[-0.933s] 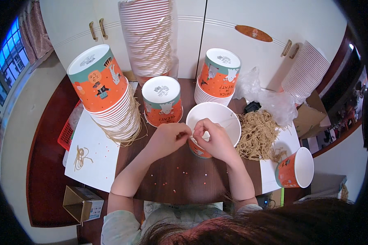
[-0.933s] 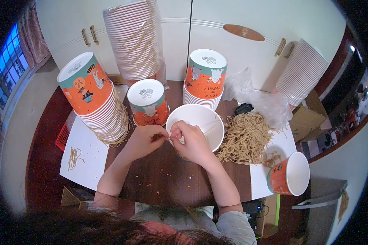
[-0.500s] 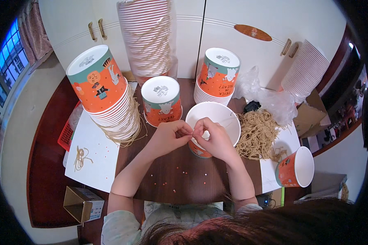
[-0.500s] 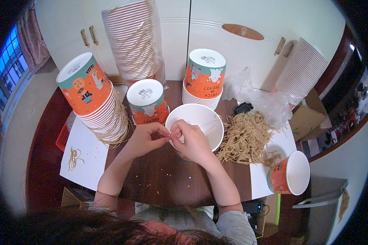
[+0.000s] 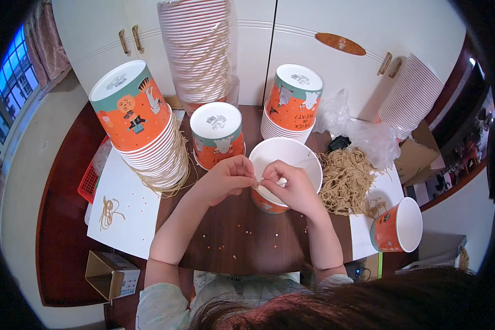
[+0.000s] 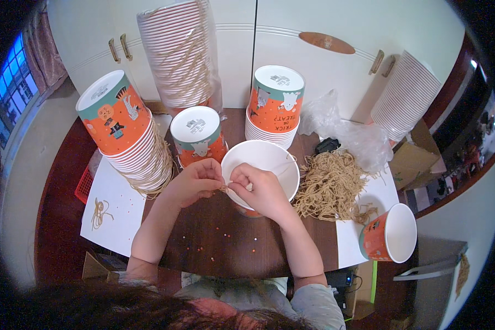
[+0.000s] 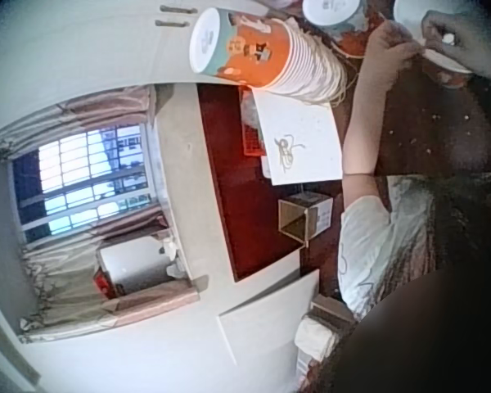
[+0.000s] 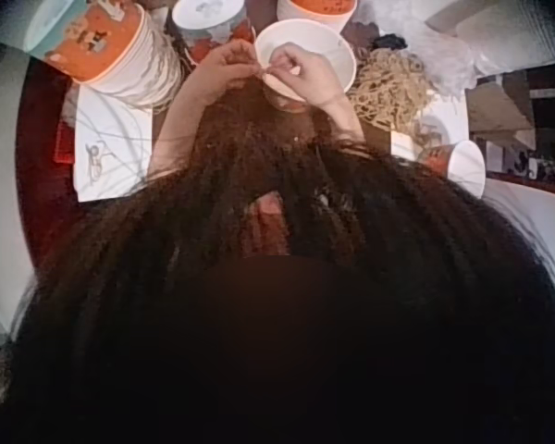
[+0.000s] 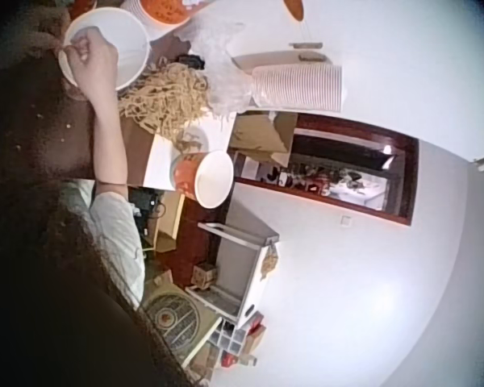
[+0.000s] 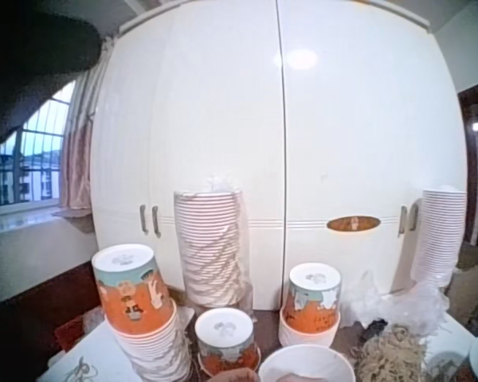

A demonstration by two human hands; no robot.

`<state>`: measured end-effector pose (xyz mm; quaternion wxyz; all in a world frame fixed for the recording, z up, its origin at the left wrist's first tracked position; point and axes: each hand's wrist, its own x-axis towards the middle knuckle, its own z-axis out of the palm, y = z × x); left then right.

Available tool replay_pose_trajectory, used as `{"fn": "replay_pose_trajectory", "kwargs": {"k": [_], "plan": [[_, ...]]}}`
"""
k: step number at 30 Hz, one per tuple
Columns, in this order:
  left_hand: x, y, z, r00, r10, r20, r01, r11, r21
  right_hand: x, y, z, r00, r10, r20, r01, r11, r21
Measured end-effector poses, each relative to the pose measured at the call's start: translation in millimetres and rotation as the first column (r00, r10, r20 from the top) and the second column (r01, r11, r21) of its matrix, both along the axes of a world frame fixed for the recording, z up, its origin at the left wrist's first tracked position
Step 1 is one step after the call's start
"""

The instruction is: Threading and tying strings through holes in paper buckets to create handles for packaging.

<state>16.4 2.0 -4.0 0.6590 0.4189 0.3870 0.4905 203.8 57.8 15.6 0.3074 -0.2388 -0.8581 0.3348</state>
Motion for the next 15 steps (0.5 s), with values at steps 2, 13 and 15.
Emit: {"fn": "replay_pose_trajectory", "kwargs": {"k": [2,13,15], "plan": [[-0.1,1.1,-1.1,0.998,-0.023,0.065,0.024,1.0,-0.02,0.2,-2.3,5.1,0.999,0.024,0.024,-0.023,0.998,-0.054],[2.4,4.6,-9.0,0.987,0.038,0.155,-0.03,0.998,-0.05,0.1,-3.0,4.9,0.999,0.024,-0.021,-0.025,0.999,-0.048],[2.9,4.2,-7.4,0.99,0.045,0.137,-0.038,0.998,-0.053,-0.9,-3.3,3.6,0.999,-0.003,-0.036,0.003,1.0,0.005]]}}
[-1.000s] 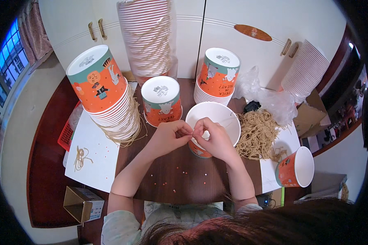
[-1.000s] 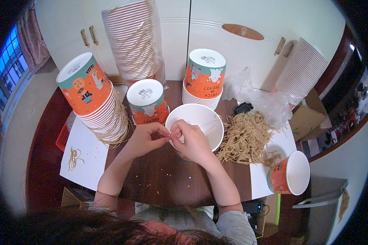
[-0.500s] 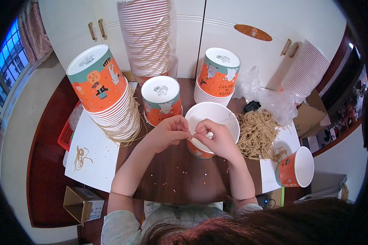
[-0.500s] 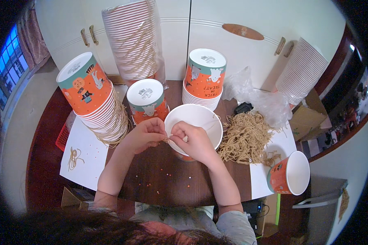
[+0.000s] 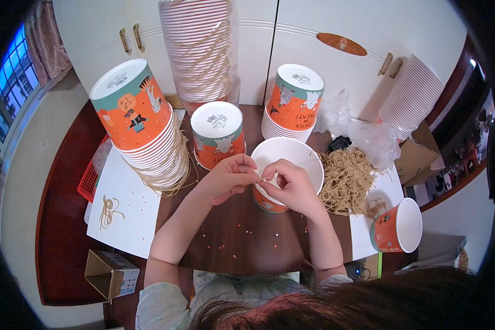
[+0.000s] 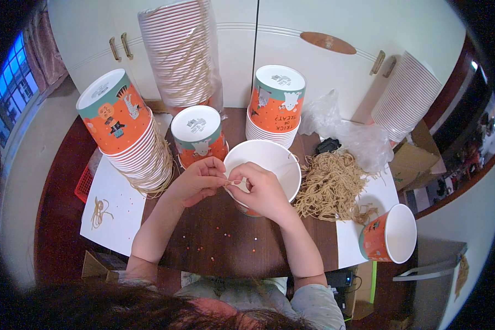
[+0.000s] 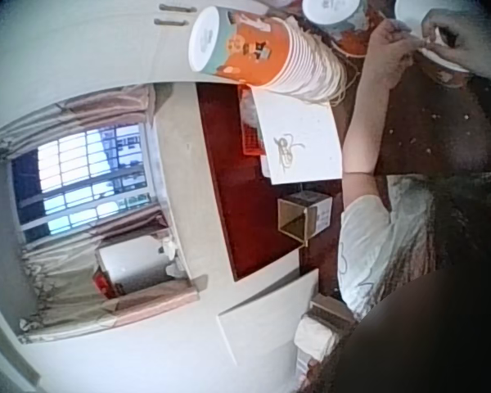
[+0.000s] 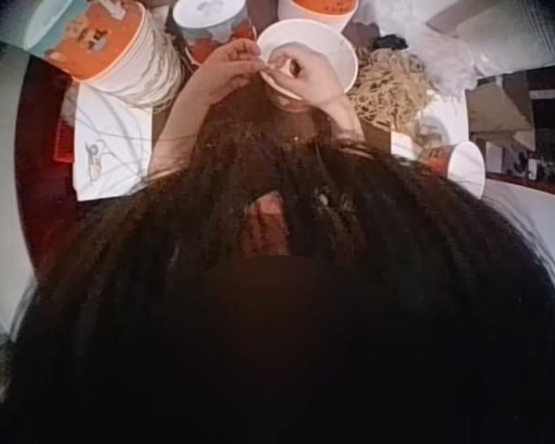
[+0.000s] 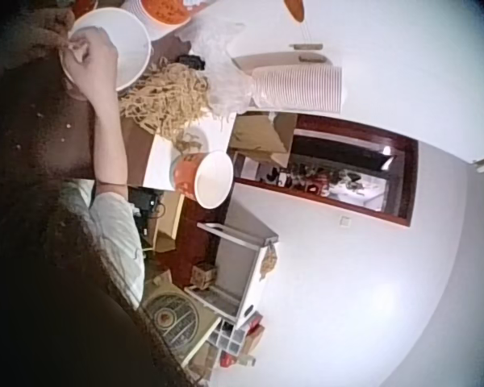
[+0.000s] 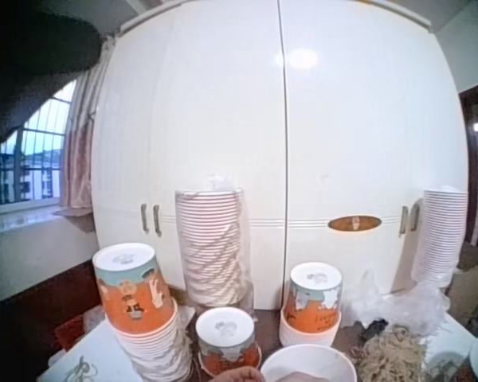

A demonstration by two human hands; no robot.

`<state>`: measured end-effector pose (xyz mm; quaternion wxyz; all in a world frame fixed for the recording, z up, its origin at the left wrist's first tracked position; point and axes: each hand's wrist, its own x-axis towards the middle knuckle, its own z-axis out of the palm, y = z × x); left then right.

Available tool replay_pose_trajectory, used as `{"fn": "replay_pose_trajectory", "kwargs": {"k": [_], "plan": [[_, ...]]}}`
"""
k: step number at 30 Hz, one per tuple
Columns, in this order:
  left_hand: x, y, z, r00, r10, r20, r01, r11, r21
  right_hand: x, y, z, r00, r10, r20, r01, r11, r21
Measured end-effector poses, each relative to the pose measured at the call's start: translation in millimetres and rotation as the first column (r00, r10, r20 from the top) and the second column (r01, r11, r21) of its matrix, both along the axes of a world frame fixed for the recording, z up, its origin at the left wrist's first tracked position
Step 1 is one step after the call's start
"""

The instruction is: Threading and tying strings through holes in paper buckets to create handles for packaging.

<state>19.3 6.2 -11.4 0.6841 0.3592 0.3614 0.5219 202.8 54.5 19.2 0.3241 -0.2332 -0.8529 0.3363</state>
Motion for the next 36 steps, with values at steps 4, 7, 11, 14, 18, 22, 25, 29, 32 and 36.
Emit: {"fn": "replay_pose_trajectory", "kwargs": {"k": [4,7,11,14,18,22,25,29,32,36], "plan": [[1,-1,2,0.999,0.024,-0.031,-0.023,1.0,0.018,-2,0,-2,1.0,0.007,-0.005,-0.007,1.0,0.019],[2,-1,3,0.997,0.046,-0.061,-0.045,0.999,0.032,-2,0,-3,1.0,-0.009,0.008,0.009,0.999,0.034],[3,-4,6,0.981,0.092,-0.173,-0.074,0.991,0.109,-1,-3,1,0.997,-0.04,0.059,0.038,0.999,0.025],[8,-5,9,0.954,0.146,-0.262,-0.105,0.981,0.163,-2,-3,0,0.996,-0.066,0.058,0.064,0.998,0.025],[9,-7,12,0.931,0.19,-0.312,-0.138,0.973,0.184,-3,-1,-4,0.995,-0.089,0.046,0.085,0.993,0.081],[10,-6,11,0.937,0.195,-0.288,-0.139,0.969,0.203,-2,-1,-3,0.994,-0.1,0.049,0.094,0.989,0.115],[7,-7,12,0.933,0.182,-0.312,-0.136,0.977,0.163,-1,-1,-3,0.996,-0.083,0.015,0.08,0.989,0.121],[6,-7,8,0.872,0.164,-0.46,-0.054,0.968,0.243,-1,3,-5,0.997,-0.078,0.006,0.078,0.996,0.036],[9,-7,-2,0.734,0.286,-0.616,0.008,0.903,0.429,0,3,-4,0.997,-0.074,0.009,0.074,0.997,-0.019],[9,-6,-3,0.709,0.346,-0.614,-0.066,0.9,0.431,2,5,-6,0.999,-0.043,0.015,0.044,0.996,-0.073]]}}
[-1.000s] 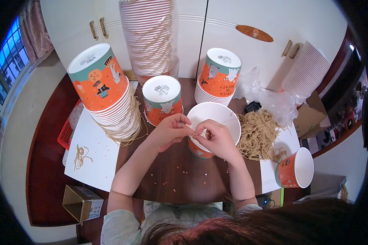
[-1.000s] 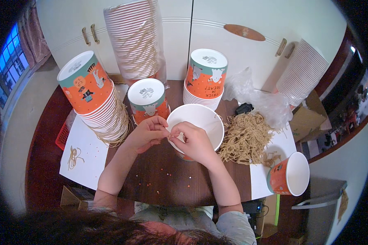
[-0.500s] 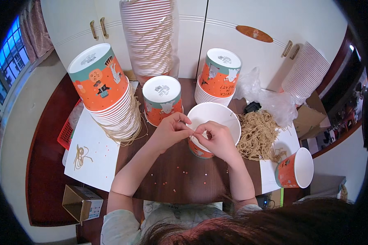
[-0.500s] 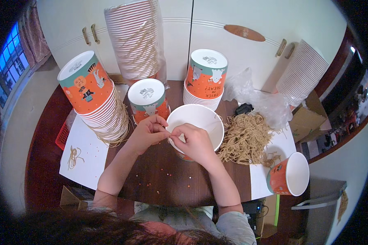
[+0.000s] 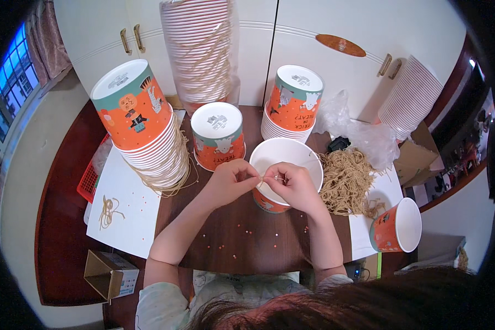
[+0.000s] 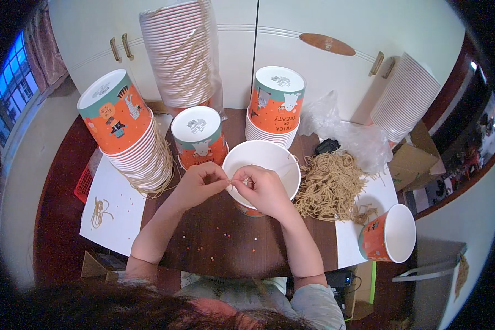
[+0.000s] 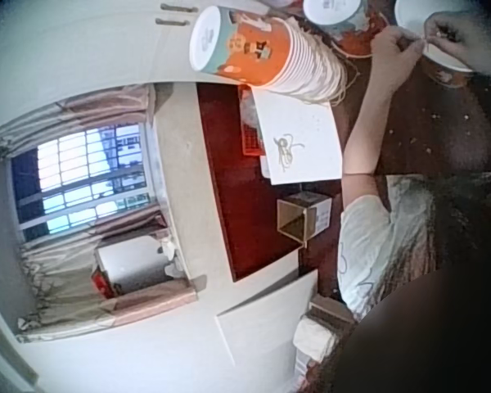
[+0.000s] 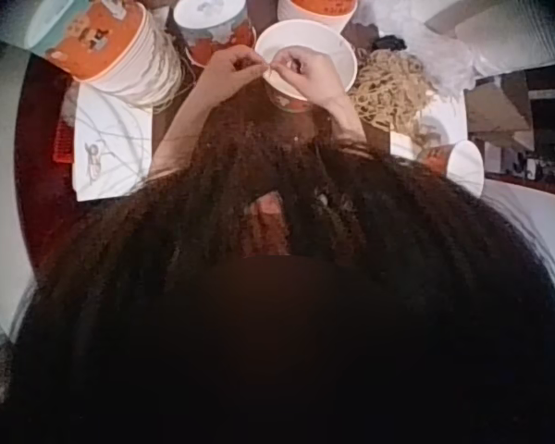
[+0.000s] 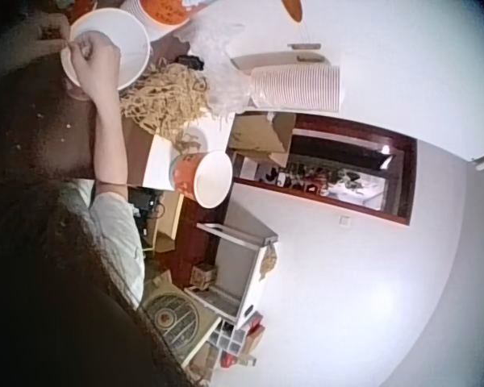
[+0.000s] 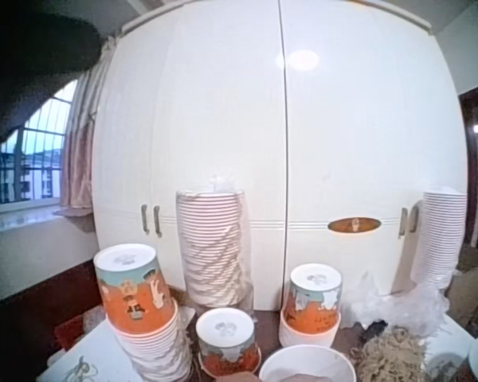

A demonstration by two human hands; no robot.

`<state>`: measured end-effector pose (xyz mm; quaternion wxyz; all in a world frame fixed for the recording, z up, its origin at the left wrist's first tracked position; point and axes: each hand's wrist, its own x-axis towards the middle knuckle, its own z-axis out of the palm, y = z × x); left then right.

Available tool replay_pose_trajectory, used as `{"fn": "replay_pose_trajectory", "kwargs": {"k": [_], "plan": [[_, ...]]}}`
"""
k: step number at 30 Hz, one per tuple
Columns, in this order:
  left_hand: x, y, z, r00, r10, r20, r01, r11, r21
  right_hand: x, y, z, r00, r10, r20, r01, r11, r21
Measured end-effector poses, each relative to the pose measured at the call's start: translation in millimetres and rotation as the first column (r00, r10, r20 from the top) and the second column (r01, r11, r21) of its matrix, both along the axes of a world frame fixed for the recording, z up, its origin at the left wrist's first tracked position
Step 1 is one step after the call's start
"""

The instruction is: Threading and tying strings through holes in paper buckets to create handles for packaging.

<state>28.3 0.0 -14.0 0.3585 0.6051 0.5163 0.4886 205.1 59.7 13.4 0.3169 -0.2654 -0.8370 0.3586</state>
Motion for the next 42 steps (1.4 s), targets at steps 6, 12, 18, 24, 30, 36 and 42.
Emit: {"fn": "replay_pose_trajectory", "kwargs": {"k": [6,12,18,24,30,36,42], "plan": [[-4,4,-3,0.973,-0.058,0.223,0.069,0.997,-0.045,2,-1,2,0.998,0.035,0.06,-0.031,0.997,-0.064],[-5,4,3,0.954,-0.056,0.294,0.087,0.992,-0.092,4,2,1,0.997,0.053,0.053,-0.046,0.992,-0.118],[-8,6,0,0.969,-0.058,0.242,0.075,0.995,-0.063,4,3,0,0.995,0.068,0.071,-0.057,0.987,-0.148],[-2,-3,14,0.923,-0.165,0.349,0.241,0.952,-0.189,3,5,-3,1.0,0.022,-0.006,-0.023,0.991,-0.13],[-6,-3,12,0.909,-0.174,0.379,0.297,0.909,-0.294,0,-1,4,0.998,0.024,-0.053,-0.025,1.0,-0.019],[1,-4,11,0.931,-0.147,0.333,0.247,0.927,-0.282,1,-1,3,0.999,0.039,-0.024,-0.039,0.999,-0.02],[5,-4,10,0.953,-0.108,0.283,0.158,0.974,-0.16,2,-1,5,0.998,0.05,0.025,-0.05,0.999,-0.009]]}}
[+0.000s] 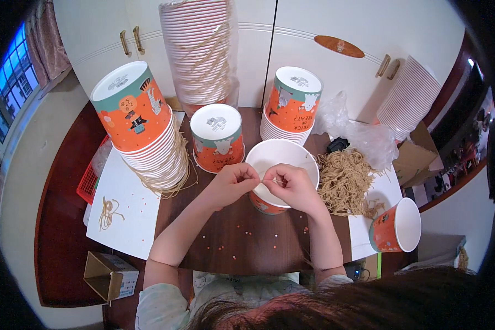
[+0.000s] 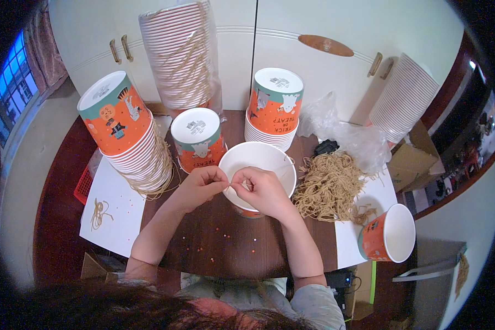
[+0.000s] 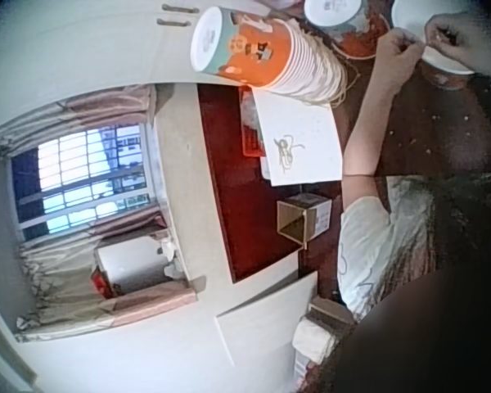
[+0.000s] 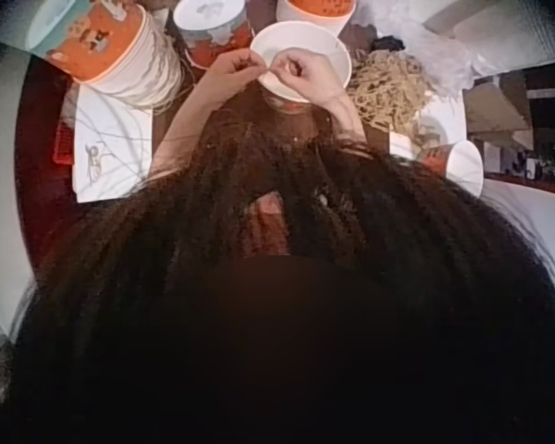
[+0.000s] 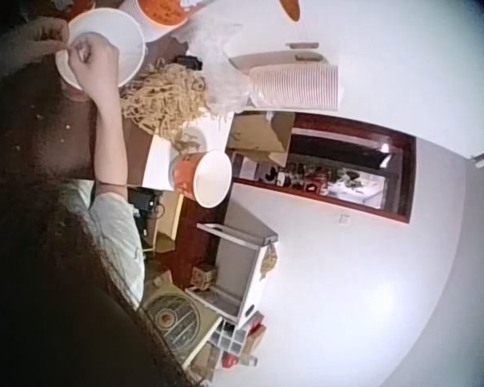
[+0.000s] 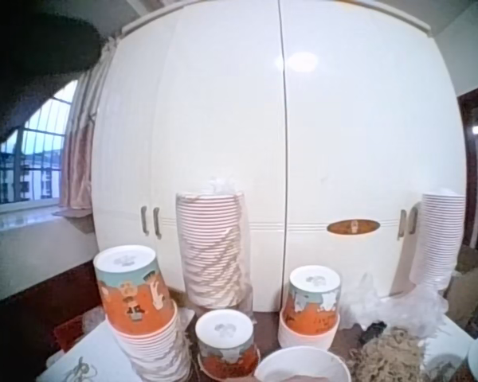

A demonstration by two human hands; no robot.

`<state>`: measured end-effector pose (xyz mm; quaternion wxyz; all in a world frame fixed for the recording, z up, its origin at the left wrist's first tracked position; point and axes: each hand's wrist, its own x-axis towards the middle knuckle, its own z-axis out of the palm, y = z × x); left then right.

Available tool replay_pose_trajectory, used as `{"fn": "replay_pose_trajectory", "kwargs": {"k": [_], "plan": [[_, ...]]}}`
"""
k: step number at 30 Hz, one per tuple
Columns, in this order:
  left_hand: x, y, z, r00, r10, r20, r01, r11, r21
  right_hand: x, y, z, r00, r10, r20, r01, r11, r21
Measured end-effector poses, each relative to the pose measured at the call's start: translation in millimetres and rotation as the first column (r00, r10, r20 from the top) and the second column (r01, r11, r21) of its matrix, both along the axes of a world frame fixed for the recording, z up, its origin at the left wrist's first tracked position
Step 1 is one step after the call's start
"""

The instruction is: Threading and tying strings through holes in paper buckets to create handles for packaging.

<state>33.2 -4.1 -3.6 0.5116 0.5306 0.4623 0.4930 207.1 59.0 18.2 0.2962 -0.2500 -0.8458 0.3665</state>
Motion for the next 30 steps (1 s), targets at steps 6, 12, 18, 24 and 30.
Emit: {"fn": "replay_pose_trajectory", "kwargs": {"k": [6,12,18,24,30], "plan": [[-2,4,-9,0.998,0.019,-0.053,-0.017,0.999,0.043,0,0,0,1.0,-0.001,0.011,0.001,1.0,-0.005],[-2,6,-9,0.985,0.068,-0.159,-0.06,0.997,0.057,0,0,1,1.0,-0.002,0.018,0.002,1.0,0.005],[-4,9,-19,0.996,0.03,-0.085,-0.022,0.995,0.098,1,4,-3,0.995,0.087,0.046,-0.084,0.994,-0.067],[-10,2,-6,0.91,0.178,-0.374,-0.066,0.954,0.292,1,1,-4,0.999,0.023,-0.046,-0.033,0.972,-0.231],[2,-10,14,0.864,0.257,-0.432,-0.067,0.91,0.408,1,-2,1,0.998,0.016,-0.057,-0.022,0.992,-0.122]]}}
